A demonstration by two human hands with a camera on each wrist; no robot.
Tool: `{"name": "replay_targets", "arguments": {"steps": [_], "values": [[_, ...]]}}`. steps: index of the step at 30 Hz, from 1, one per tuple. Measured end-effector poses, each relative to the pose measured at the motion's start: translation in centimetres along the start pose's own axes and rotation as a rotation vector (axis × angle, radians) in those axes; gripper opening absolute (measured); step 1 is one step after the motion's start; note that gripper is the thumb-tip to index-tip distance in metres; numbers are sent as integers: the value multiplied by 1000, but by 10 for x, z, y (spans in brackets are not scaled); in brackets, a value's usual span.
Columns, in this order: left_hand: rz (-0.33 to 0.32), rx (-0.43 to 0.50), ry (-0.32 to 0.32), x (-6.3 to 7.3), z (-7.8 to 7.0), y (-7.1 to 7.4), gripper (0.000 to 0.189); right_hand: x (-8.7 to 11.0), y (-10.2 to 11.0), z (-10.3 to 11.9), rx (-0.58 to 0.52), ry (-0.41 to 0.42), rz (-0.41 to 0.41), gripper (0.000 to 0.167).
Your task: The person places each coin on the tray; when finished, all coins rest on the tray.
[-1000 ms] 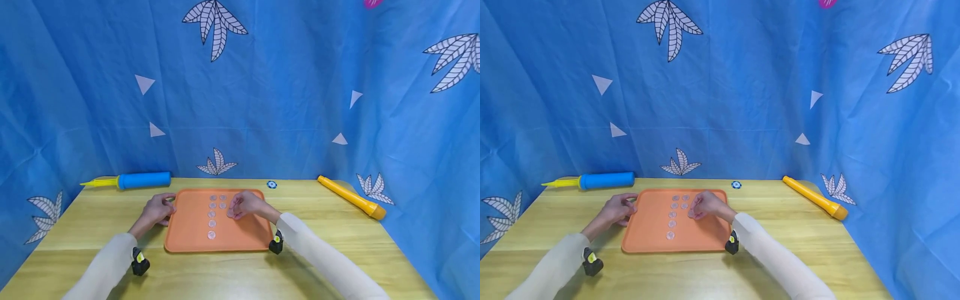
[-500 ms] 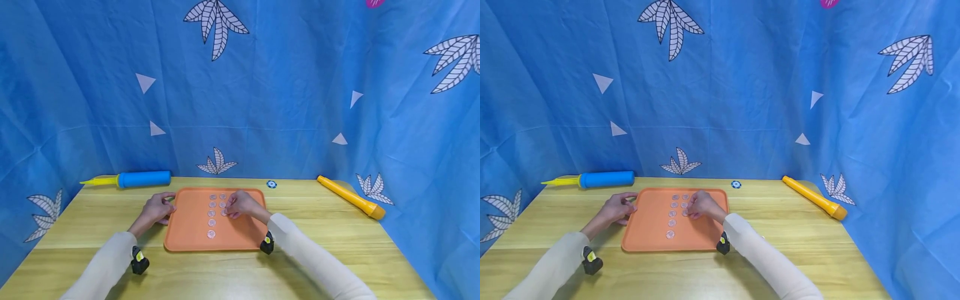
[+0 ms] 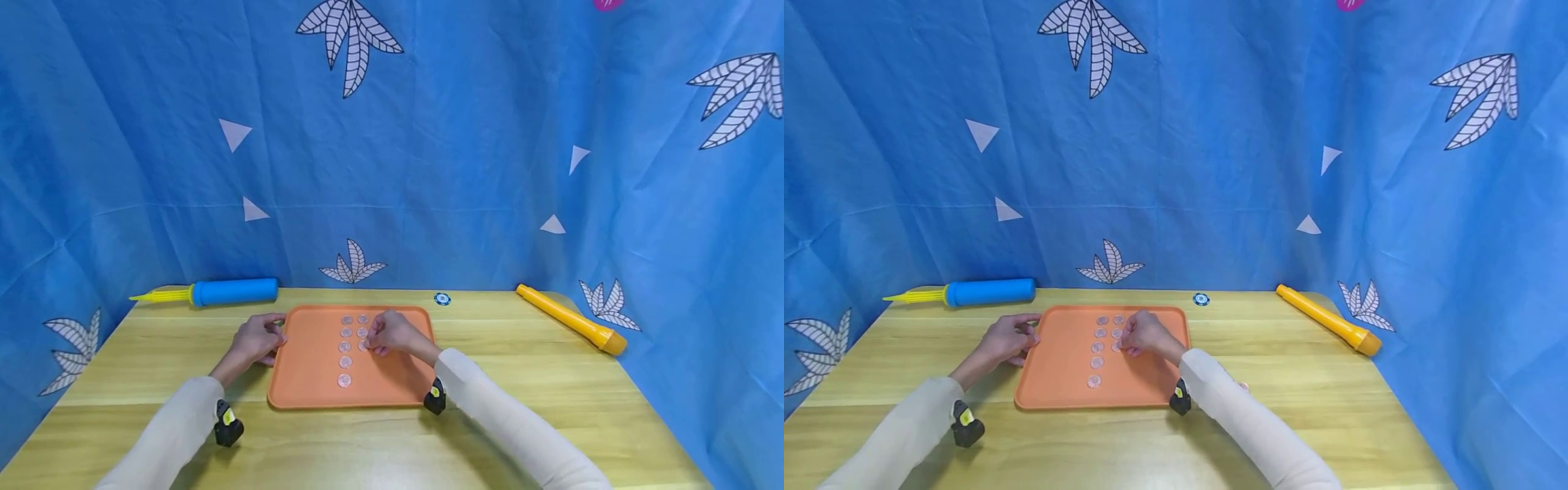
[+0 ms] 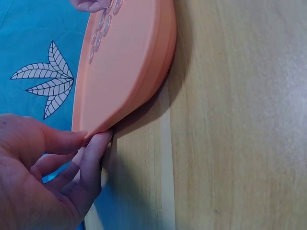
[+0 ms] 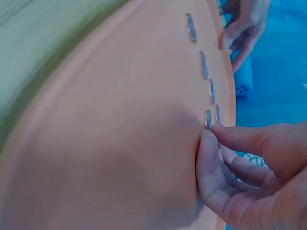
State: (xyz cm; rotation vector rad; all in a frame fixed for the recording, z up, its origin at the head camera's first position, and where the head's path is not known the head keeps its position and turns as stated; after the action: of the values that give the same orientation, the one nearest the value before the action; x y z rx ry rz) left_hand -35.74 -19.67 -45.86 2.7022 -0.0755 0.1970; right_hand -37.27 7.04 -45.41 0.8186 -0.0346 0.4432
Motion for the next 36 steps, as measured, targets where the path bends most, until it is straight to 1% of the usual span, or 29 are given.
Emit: {"name": "replay_targets", "arguments": {"steps": [6, 12, 16, 22, 31, 36], "values": [[1, -6, -7, 1, -2, -2, 56, 4, 9, -3, -52, 2, 3, 6], [-4, -16, -13, 1, -2, -2, 55, 10, 22, -11, -47, 8, -32, 6], [-3, -18, -23, 1, -2, 1, 55, 12, 27, -12, -61, 21, -25, 7], [2, -24, -18, 3, 0, 5, 54, 17, 31, -12, -44, 93, 7, 8], [4, -20, -29, 3, -5, 2, 54, 35, 60, -24, 37, 214, -20, 10], [1, -22, -19, 2, -5, 1, 53, 46, 71, -36, 34, 243, -16, 14]]}}
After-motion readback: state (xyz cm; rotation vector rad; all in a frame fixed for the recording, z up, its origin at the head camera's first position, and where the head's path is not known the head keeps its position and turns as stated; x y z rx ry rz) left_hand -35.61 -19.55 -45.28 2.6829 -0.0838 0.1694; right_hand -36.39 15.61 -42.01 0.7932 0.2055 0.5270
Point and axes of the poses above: each hand's wrist, its own x-axis away from the middle knuckle, its own y-axis out of the back of the hand, z = x × y, the point moved 7 cm from there along -x, towards the middle knuckle, and after that the axes turned 11 degrees about x, right-handed, at the moved point
